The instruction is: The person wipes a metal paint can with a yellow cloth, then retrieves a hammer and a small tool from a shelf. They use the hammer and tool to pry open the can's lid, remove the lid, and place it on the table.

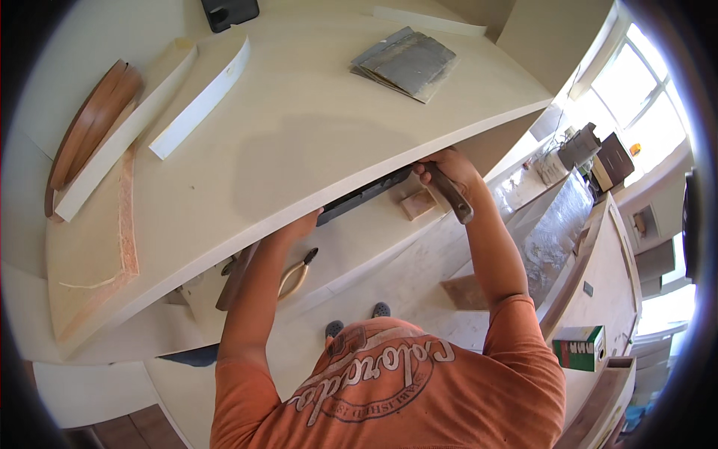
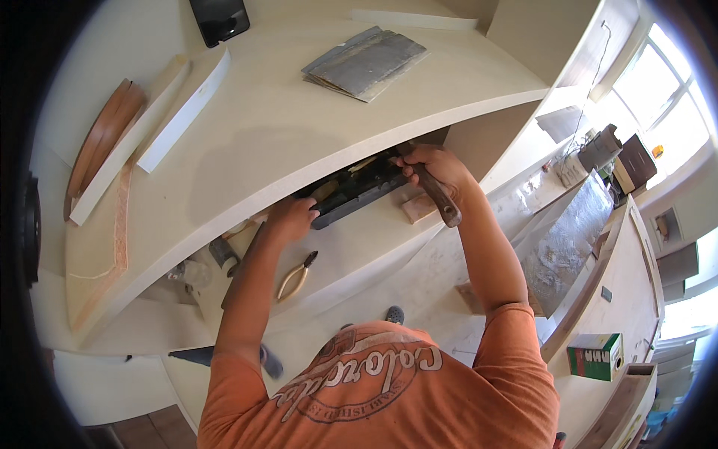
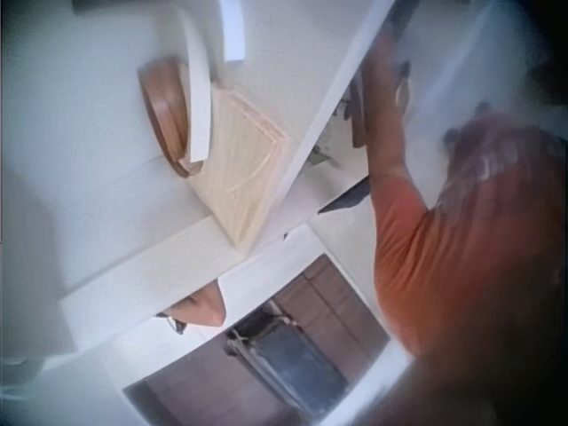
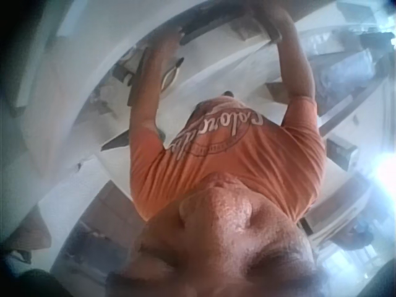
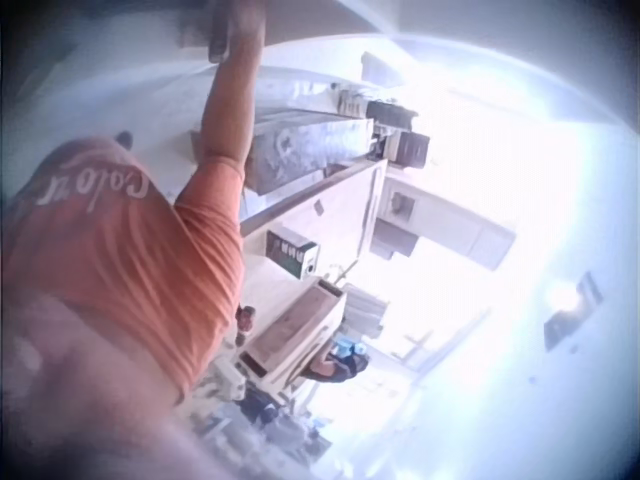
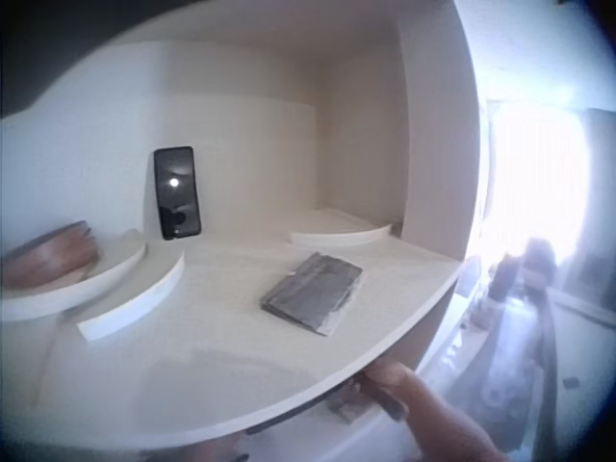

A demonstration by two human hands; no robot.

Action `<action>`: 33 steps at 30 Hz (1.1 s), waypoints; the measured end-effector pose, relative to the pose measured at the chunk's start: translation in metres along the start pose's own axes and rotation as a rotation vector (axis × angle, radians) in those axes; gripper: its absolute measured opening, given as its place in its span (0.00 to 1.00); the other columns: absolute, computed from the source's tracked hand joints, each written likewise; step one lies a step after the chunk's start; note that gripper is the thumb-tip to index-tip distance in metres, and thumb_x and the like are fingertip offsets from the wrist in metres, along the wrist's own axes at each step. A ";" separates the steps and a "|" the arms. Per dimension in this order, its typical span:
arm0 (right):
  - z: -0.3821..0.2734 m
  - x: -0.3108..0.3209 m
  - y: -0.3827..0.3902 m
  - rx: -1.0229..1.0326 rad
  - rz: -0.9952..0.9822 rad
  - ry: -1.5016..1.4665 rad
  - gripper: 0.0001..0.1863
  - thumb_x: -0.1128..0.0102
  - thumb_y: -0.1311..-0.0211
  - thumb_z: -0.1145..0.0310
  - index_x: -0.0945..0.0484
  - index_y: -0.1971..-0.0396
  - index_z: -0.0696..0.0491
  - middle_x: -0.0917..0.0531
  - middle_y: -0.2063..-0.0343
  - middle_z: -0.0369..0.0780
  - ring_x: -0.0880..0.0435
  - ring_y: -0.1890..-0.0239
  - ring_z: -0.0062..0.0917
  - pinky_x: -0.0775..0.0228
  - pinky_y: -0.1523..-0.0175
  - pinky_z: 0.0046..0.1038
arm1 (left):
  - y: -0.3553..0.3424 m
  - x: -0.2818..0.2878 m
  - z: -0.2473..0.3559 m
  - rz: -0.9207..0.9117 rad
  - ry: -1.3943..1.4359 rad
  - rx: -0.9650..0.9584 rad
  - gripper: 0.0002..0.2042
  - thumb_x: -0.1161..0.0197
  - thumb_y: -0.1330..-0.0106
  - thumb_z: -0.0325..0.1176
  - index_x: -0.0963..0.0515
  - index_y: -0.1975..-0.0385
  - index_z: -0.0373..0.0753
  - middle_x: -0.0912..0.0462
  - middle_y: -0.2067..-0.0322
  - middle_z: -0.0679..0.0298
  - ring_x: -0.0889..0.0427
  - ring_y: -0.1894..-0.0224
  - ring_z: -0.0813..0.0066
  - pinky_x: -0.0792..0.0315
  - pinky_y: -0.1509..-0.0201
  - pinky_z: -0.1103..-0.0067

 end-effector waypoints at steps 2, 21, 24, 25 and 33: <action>-0.003 -0.002 0.003 0.011 -0.003 0.010 0.09 0.54 0.35 0.78 0.27 0.59 0.64 0.22 0.65 0.42 0.27 0.72 0.18 0.27 0.74 0.18 | -0.005 0.005 0.003 -0.080 -0.011 0.000 0.14 0.42 0.32 0.40 0.23 0.54 0.39 0.18 0.54 0.52 0.22 0.48 0.49 0.31 0.42 0.60; -0.007 0.002 -0.001 0.145 0.027 -0.112 0.06 0.48 0.39 0.81 0.25 0.63 0.65 0.20 0.68 0.45 0.24 0.73 0.24 0.28 0.76 0.23 | -0.039 0.059 0.094 0.178 0.003 -0.143 0.14 0.45 0.32 0.36 0.26 0.50 0.38 0.19 0.52 0.49 0.21 0.48 0.50 0.29 0.44 0.60; 0.000 0.001 -0.009 0.150 0.022 -0.116 0.06 0.47 0.40 0.80 0.26 0.63 0.65 0.21 0.68 0.45 0.24 0.74 0.24 0.27 0.76 0.23 | -0.087 0.027 0.117 0.182 0.025 -0.131 0.14 0.45 0.32 0.36 0.27 0.50 0.38 0.19 0.52 0.49 0.21 0.48 0.50 0.28 0.44 0.60; 0.003 0.001 -0.009 0.144 0.021 -0.123 0.06 0.47 0.40 0.80 0.26 0.63 0.65 0.21 0.69 0.44 0.24 0.74 0.24 0.27 0.75 0.23 | -0.100 0.019 0.123 0.179 0.029 -0.125 0.14 0.45 0.32 0.36 0.27 0.50 0.38 0.19 0.52 0.49 0.21 0.48 0.49 0.28 0.45 0.60; 0.014 0.001 -0.011 0.080 0.005 -0.133 0.05 0.46 0.40 0.78 0.26 0.66 0.64 0.23 0.73 0.42 0.25 0.77 0.23 0.28 0.75 0.22 | -0.151 -0.012 0.122 0.133 0.042 -0.047 0.14 0.45 0.32 0.35 0.28 0.49 0.38 0.19 0.53 0.49 0.21 0.49 0.49 0.27 0.46 0.59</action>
Point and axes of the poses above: each hand's wrist, its own y-axis away from the middle knuckle, its own x-axis out of the back of the hand, z = x × y, the point moved 8 cm from there along -y, towards the middle knuckle
